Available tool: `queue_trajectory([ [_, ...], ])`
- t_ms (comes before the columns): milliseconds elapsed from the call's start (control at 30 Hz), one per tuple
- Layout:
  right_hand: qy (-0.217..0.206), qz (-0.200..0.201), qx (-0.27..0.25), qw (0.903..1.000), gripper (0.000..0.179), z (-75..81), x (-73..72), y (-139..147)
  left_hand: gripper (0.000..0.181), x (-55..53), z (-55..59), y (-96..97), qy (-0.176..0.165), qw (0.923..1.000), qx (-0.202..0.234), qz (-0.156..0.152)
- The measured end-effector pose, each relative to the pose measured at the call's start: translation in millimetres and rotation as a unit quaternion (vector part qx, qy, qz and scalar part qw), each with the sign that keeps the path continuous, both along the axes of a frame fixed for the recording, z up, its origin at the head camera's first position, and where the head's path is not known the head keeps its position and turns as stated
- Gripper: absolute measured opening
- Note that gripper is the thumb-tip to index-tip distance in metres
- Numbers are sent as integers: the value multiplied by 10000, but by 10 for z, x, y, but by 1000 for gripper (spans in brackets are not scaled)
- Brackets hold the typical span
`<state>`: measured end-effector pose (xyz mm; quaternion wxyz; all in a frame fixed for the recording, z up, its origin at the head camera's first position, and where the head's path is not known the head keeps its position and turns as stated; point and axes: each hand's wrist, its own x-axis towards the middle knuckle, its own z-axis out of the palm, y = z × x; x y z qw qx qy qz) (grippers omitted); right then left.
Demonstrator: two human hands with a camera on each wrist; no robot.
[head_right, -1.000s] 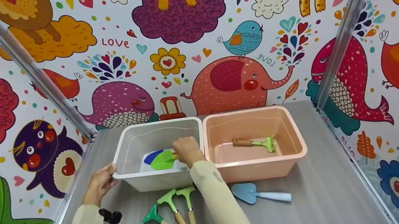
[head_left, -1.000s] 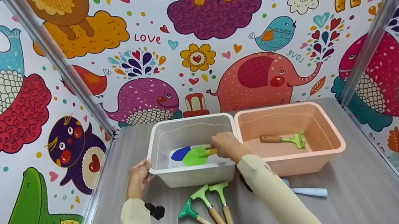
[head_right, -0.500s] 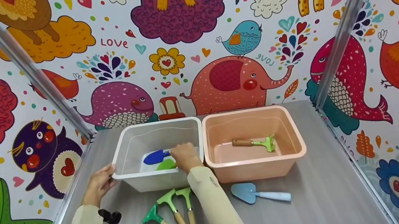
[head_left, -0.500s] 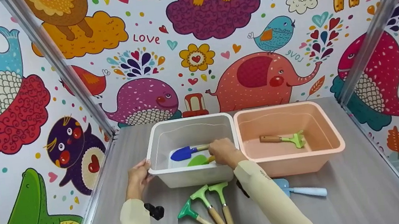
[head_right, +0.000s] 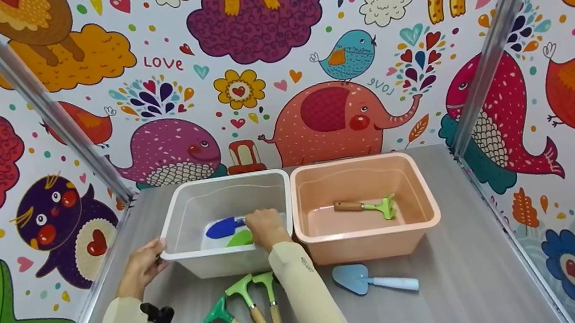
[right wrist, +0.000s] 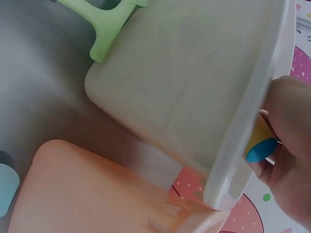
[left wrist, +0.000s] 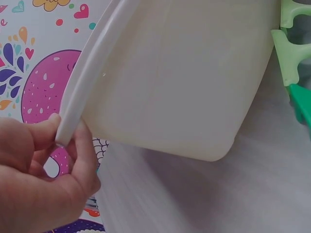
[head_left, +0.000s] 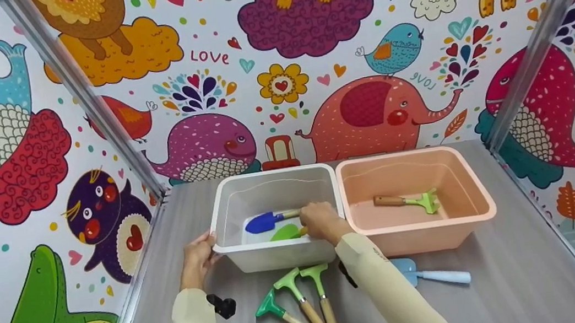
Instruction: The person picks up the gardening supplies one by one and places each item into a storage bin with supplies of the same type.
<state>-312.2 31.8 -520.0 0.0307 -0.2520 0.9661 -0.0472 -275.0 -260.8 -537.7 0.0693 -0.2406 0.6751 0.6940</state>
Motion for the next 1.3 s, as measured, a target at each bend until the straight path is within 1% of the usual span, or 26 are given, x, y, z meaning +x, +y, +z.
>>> queue_trajectory([
  [167, -288, -44, -356, 9989, 10, -19, 22, 8, 48, 2, -8, 19, -20, 10000, 8, 91],
  [267, -454, -87, -596, 9971, 19, -27, 28, 27, 48, -6, -5, 39, 16, 10000, 3, 97],
  [367, -564, -106, -730, 9957, 24, -34, 33, 44, 47, -10, -7, 47, 17, 9999, -35, 152],
  [600, -553, -206, -762, 9953, 27, -8, 58, 74, 48, -1, -7, 26, -150, 9997, -199, 47],
  [667, -549, -165, -818, 9950, 26, 5, 62, 79, 48, 2, -9, 23, -124, 9998, -173, 61],
  [767, -460, -60, -884, 9950, 25, 25, 71, 86, 48, 14, -3, 20, -73, 9999, -120, 57],
  [867, -264, 154, -876, 9957, 25, 49, 89, 100, 48, 26, 3, 8, -70, 9999, -86, 59],
  [1000, 175, 454, -951, 9943, 26, 83, 121, 145, 48, 29, 8, 1, -41, 10000, -36, 60],
  [1100, 481, 564, -1091, 9913, 27, 100, 159, 213, 49, 22, 4, 14, 1, 10000, 23, 48],
  [1200, 582, 616, -1285, 9881, 29, 101, 221, 303, 49, 13, 0, 17, -16, 10000, 16, 28],
  [1300, 512, 604, -1514, 9853, 33, 93, 292, 396, 49, 13, 14, -3, -49, 10000, -29, 23],
])
